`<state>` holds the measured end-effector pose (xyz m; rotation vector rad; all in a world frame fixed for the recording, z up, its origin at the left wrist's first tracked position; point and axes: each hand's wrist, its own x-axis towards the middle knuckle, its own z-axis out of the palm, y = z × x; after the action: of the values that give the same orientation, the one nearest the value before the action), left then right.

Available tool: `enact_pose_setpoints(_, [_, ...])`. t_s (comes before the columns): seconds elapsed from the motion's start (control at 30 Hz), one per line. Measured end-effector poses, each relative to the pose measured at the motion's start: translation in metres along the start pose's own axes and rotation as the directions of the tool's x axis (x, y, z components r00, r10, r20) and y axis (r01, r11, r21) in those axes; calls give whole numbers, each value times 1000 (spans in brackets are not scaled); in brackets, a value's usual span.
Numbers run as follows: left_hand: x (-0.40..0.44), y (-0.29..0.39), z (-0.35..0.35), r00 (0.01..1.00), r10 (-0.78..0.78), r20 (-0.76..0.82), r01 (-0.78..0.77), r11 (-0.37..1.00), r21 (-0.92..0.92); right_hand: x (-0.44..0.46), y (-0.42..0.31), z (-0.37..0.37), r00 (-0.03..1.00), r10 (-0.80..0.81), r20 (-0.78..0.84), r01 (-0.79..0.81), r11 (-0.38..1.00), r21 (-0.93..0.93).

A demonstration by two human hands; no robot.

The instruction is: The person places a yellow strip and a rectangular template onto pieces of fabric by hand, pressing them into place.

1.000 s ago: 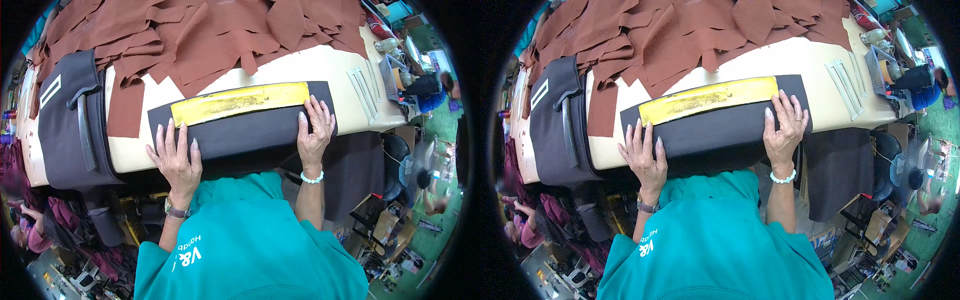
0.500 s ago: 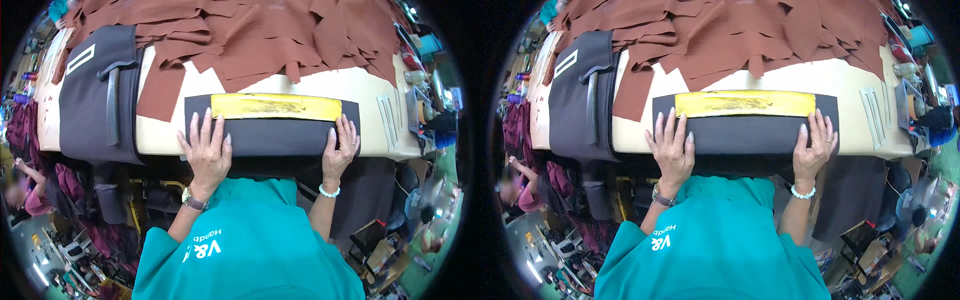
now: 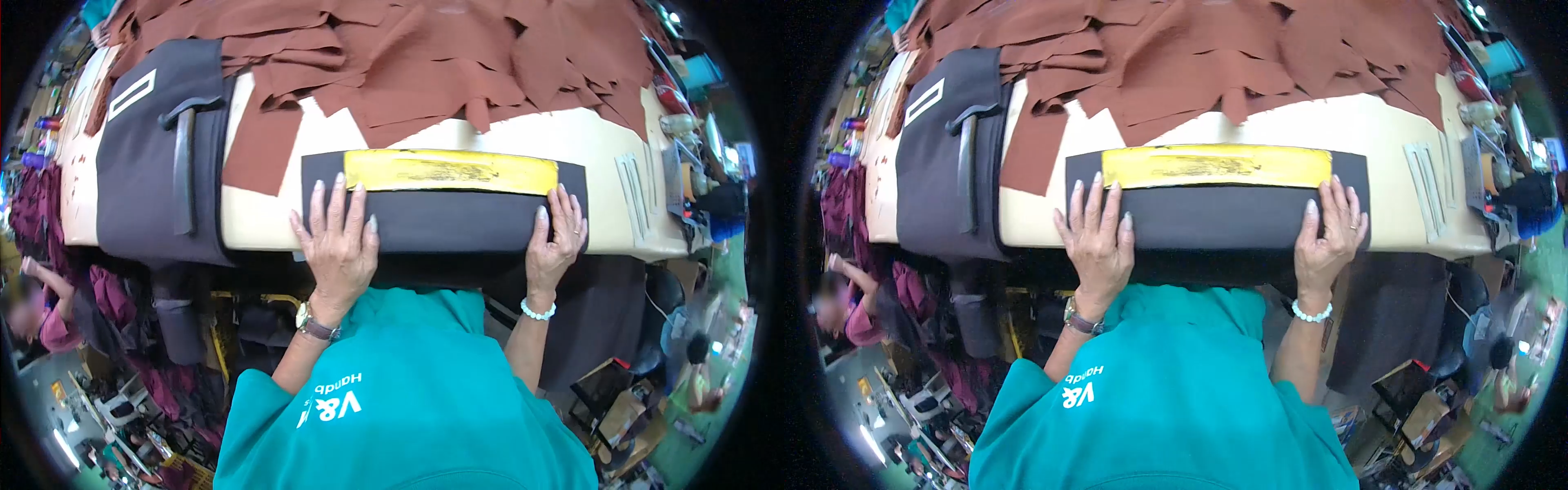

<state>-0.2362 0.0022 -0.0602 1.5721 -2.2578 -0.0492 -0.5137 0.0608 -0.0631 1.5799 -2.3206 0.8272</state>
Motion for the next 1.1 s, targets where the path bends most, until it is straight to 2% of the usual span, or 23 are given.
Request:
enact_pose_setpoints(0.33, [-1,-1,5,998,29,-47,-26,997,69,0,-2,-1,999,29,-24,-27,998,55])
enact_pose_setpoints(1.1, [-2,-3,7,998,35,-60,-32,998,53,-1,-2,0,999,51,-19,-50,997,65])
